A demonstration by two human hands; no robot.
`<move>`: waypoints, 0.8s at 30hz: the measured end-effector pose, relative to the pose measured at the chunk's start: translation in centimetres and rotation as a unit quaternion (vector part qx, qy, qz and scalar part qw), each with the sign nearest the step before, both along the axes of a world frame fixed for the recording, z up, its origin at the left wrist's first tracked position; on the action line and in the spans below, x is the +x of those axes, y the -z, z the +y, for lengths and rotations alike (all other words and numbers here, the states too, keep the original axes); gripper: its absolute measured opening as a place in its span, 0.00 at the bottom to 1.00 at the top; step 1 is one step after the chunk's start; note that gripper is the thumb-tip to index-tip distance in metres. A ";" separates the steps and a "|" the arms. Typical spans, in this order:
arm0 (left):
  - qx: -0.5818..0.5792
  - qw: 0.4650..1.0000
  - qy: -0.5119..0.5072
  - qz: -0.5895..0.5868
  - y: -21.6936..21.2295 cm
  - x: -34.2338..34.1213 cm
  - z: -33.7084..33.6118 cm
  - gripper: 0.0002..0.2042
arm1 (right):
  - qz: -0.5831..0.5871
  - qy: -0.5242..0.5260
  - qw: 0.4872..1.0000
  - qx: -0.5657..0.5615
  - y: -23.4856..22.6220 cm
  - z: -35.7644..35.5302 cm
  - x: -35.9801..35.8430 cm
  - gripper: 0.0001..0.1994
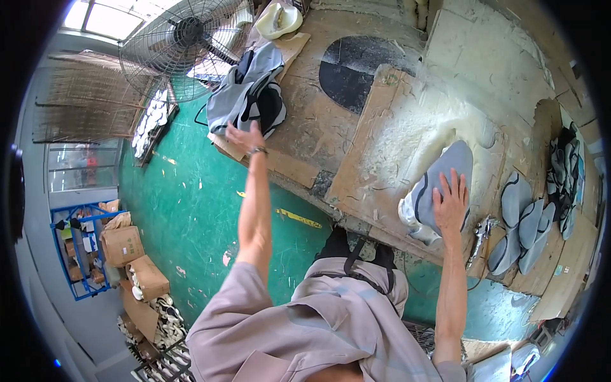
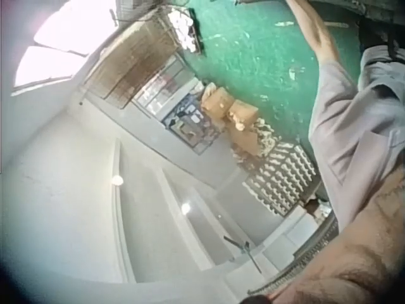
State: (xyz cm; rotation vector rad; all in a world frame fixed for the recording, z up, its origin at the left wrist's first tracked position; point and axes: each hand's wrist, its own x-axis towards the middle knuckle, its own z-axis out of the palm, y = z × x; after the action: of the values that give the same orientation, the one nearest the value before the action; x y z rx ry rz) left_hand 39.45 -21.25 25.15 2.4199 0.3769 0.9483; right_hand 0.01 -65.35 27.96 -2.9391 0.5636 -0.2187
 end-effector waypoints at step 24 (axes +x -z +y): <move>0.163 0.974 -0.034 0.154 4.5 23.1 17.5 0.61 | 0.044 0.007 0.998 0.037 1.0 1.4 3.0 0.23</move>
State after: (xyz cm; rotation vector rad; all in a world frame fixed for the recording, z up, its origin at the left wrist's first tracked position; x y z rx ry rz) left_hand 62.50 -3.73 20.64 2.8846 0.4455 0.7063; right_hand 3.04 -63.94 26.95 -2.8846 0.5920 -0.0676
